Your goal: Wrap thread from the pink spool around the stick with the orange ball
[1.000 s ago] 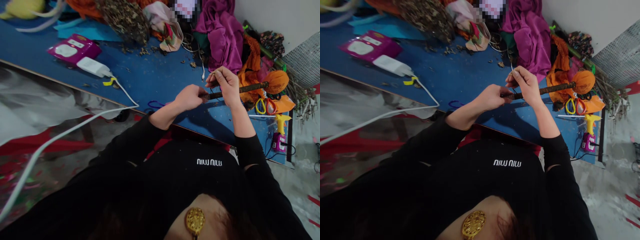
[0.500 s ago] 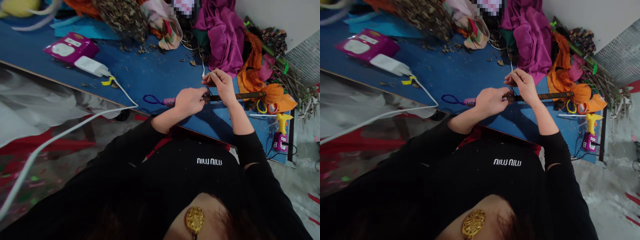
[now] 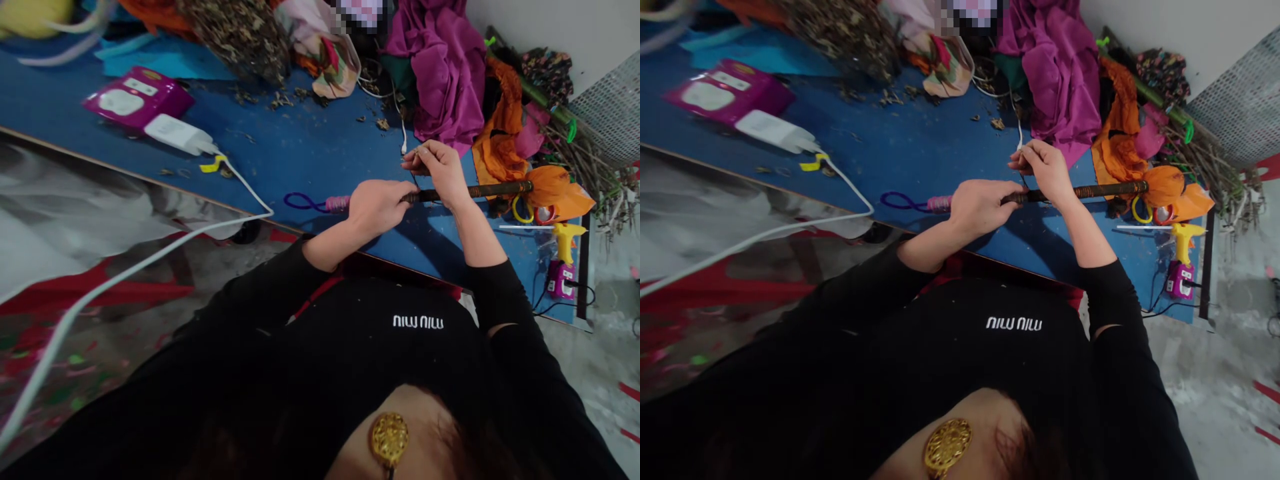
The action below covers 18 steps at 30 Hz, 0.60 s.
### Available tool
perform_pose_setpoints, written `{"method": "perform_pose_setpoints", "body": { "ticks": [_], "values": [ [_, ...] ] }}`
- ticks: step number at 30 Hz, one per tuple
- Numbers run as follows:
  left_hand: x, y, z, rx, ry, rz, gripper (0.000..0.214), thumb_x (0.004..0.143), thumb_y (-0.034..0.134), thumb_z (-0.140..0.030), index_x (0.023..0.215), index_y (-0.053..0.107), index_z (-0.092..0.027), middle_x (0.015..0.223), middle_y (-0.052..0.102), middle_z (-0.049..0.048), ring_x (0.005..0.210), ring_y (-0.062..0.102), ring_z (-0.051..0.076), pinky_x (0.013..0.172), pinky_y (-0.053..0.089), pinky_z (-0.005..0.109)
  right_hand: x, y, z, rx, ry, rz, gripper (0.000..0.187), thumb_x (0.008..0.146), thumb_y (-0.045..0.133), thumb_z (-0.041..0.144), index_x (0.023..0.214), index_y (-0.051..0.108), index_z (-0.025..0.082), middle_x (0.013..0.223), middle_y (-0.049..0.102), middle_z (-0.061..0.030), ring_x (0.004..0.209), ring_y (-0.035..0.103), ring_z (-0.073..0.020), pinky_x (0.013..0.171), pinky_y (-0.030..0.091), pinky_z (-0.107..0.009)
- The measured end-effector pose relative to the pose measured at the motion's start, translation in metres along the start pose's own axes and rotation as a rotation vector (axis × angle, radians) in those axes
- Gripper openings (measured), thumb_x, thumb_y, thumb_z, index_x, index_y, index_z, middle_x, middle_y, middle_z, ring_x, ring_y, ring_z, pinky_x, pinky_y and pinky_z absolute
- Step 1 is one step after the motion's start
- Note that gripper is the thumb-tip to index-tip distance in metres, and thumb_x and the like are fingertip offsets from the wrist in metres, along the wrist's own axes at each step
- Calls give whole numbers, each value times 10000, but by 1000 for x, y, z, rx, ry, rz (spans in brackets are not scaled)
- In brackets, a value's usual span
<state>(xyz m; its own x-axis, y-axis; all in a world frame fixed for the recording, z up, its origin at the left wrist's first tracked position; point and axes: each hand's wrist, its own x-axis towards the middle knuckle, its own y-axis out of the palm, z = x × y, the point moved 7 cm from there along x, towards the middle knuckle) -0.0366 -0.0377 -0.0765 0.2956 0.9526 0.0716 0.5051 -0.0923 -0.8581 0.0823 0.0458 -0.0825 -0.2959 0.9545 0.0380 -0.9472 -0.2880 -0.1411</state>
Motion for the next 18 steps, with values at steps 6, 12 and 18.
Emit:
{"method": "perform_pose_setpoints", "body": {
  "ticks": [6,12,18],
  "values": [
    [-1,-2,8,-44,-16,-84,393,932,640,-245,1268,841,-280,1233,842,47,1181,777,316,972,585,395,-1,-19,4,51,-27,-57,503,872,737,730,895,687,230,817,693,12,744,717,-104,642,578,-216],
    [-1,-26,33,-51,-31,-213,380,942,642,-274,1264,843,-291,1215,844,67,1180,767,343,996,581,448,-41,-84,56,-35,38,67,417,796,887,595,817,745,204,788,701,-2,521,488,-46,470,423,-214],
    [-7,-45,59,-128,-110,-286,307,920,689,-302,1170,862,-348,1148,851,33,1178,756,345,995,564,441,-72,-162,70,-488,219,324,333,708,970,412,898,860,163,812,798,-79,684,667,-90,587,486,-219]
  ]
}}
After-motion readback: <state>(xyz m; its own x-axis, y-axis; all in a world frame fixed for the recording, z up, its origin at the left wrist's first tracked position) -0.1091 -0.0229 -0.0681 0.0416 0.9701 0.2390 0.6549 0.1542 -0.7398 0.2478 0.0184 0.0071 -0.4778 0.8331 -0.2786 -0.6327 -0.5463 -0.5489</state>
